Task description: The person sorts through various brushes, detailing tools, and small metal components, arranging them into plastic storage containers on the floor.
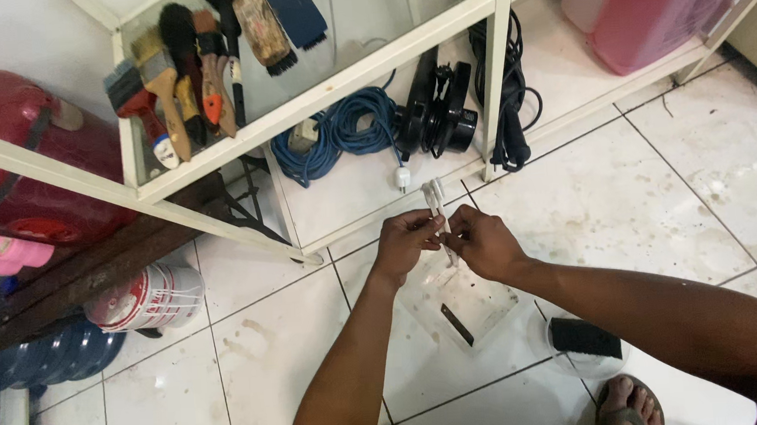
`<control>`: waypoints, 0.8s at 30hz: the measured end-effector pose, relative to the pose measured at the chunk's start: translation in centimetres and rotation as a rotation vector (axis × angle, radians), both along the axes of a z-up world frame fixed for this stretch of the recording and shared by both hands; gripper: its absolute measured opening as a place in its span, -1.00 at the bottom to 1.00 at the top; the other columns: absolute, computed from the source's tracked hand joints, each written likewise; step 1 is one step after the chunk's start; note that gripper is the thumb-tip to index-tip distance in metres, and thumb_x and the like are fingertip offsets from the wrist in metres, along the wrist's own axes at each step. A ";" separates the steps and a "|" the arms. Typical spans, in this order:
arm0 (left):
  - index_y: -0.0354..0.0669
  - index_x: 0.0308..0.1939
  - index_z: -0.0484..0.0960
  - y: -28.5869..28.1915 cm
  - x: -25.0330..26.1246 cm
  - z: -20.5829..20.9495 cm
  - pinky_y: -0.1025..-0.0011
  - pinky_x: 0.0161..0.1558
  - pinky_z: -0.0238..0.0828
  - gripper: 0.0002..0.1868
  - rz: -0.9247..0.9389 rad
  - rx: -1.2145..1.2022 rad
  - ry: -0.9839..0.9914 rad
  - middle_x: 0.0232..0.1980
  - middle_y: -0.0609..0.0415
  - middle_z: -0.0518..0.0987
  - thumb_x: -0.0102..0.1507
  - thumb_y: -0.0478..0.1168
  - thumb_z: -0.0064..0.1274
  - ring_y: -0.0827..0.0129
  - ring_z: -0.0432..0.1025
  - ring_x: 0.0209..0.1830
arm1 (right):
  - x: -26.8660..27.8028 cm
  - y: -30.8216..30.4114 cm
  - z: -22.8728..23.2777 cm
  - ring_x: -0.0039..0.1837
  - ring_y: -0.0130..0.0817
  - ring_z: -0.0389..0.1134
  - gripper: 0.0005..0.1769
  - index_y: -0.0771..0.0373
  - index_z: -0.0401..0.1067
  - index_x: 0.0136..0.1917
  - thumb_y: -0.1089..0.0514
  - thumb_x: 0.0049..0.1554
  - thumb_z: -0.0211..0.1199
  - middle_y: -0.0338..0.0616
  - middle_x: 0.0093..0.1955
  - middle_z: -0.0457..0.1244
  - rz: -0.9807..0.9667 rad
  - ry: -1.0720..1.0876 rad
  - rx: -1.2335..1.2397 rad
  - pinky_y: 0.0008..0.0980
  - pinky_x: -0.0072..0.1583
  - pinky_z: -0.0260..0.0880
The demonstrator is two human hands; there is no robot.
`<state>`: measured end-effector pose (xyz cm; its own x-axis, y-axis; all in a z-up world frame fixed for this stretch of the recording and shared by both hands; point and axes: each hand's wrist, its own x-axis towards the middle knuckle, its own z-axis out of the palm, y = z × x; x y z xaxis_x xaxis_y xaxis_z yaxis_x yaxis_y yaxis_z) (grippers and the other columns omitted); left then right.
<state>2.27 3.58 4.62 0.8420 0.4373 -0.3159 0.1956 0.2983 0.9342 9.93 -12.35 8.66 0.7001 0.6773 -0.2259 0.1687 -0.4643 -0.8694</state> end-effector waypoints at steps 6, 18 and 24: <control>-0.33 -0.08 0.69 0.4 1.5 8.7 0.34 -0.27 0.65 -0.74 0.014 0.218 -0.098 -0.38 -0.10 0.59 0.26 -0.20 0.24 0.32 0.57 -0.43 | 0.3 1.0 8.2 -0.21 -0.16 0.48 -0.75 0.10 0.42 0.15 0.14 0.18 0.22 -0.12 -0.20 0.45 0.033 -0.189 0.182 -0.22 -0.11 0.42; -0.42 0.06 0.62 0.2 0.7 22.8 0.36 -0.27 0.59 -0.67 0.153 0.681 -0.306 -0.28 -0.20 0.57 0.35 -0.21 0.02 0.29 0.56 -0.30 | 0.1 3.9 17.4 -0.27 -0.18 0.45 -0.57 0.16 0.41 0.34 0.27 0.19 0.20 0.06 -0.11 0.43 -0.039 -0.435 0.634 -0.27 -0.33 0.38; -0.37 -0.03 0.67 1.4 0.2 26.6 0.41 -0.32 0.52 -0.71 0.196 0.758 -0.349 -0.36 -0.10 0.56 0.32 -0.18 0.10 0.34 0.55 -0.34 | 0.0 5.8 20.6 -0.29 -0.35 0.39 -0.63 0.17 0.54 0.20 0.31 0.10 0.33 -0.01 -0.26 0.41 -0.076 -0.346 0.708 -0.40 -0.31 0.33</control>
<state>2.44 5.03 31.20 0.7240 0.5734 0.3835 -0.1301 -0.4325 0.8922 9.98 -6.58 29.22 0.7020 0.5262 0.4800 0.4733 0.1589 -0.8665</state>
